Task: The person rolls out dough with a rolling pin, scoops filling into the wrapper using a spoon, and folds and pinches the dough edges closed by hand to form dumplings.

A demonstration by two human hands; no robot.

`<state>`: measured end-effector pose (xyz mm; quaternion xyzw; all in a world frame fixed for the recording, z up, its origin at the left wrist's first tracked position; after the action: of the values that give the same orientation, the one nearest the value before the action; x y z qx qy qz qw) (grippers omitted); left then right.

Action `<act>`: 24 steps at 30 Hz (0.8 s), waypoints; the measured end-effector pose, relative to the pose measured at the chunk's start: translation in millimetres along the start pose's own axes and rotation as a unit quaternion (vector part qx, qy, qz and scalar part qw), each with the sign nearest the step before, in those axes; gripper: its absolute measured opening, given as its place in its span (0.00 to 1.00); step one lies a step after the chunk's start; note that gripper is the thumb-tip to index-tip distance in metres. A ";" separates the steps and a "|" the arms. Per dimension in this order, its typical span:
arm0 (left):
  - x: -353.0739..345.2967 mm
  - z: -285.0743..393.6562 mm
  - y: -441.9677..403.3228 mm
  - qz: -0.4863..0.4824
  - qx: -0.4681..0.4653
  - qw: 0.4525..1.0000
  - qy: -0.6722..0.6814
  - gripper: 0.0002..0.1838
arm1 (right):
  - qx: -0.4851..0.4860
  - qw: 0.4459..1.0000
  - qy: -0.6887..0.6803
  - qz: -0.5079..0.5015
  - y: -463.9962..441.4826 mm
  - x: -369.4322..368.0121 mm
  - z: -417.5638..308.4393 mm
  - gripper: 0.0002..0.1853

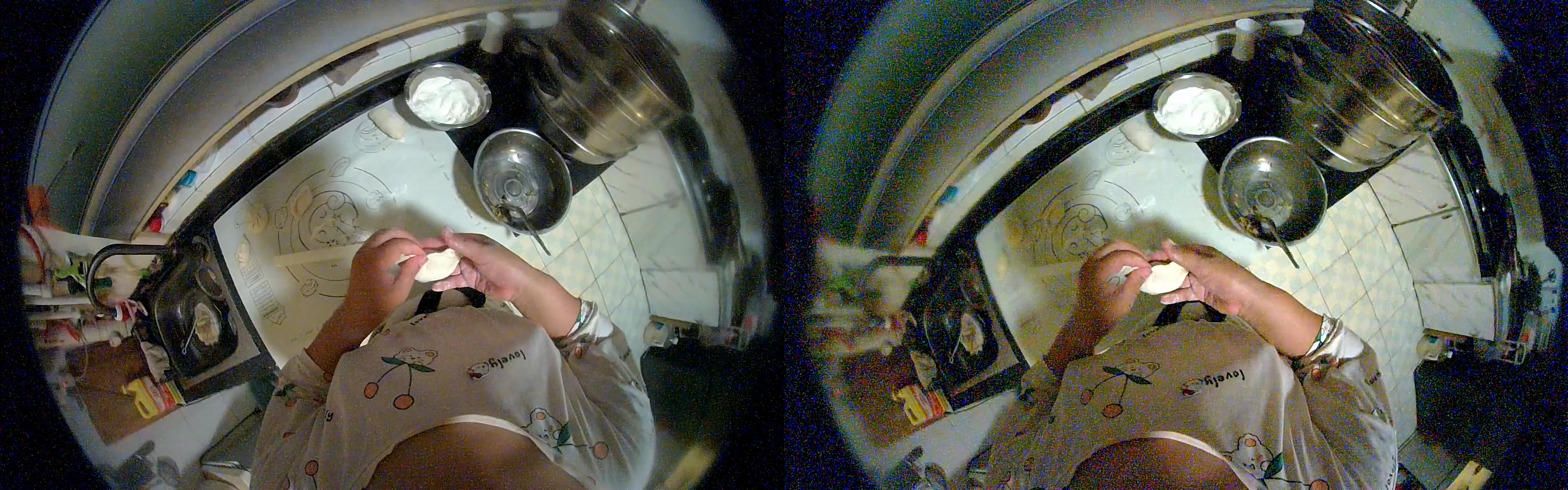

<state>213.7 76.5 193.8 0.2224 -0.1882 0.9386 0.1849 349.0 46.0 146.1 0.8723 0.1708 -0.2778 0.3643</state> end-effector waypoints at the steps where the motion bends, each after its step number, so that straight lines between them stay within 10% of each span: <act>1: -1.9 0.5 1.0 0.011 -0.004 1.000 0.011 0.06 | -0.003 1.000 0.007 0.006 -2.3 0.8 0.9 0.26; 8: -9.9 -32.1 14.6 -0.018 0.033 0.995 0.089 0.09 | 0.019 0.999 0.037 0.017 -13.5 -2.7 8.7 0.25; 17: -2.8 -115.8 37.6 0.042 0.330 0.897 0.290 0.11 | 0.028 0.995 0.077 0.057 -40.4 -7.3 12.8 0.26; 24: 64.6 -191.4 -15.2 0.109 0.193 0.975 -0.030 0.10 | 0.121 0.971 0.151 0.143 -35.4 16.0 5.4 0.26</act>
<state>99.9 190.0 70.4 0.2597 -0.0316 0.9647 0.0297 342.0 67.5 114.1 0.9571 0.0622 -0.1068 0.2622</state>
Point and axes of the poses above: each hand's wrist, its own y-axis away from the middle knuckle, its own x-axis out of the back of the hand, z = x × y, the point moved 6 cm from there along -y, towards the middle knuckle
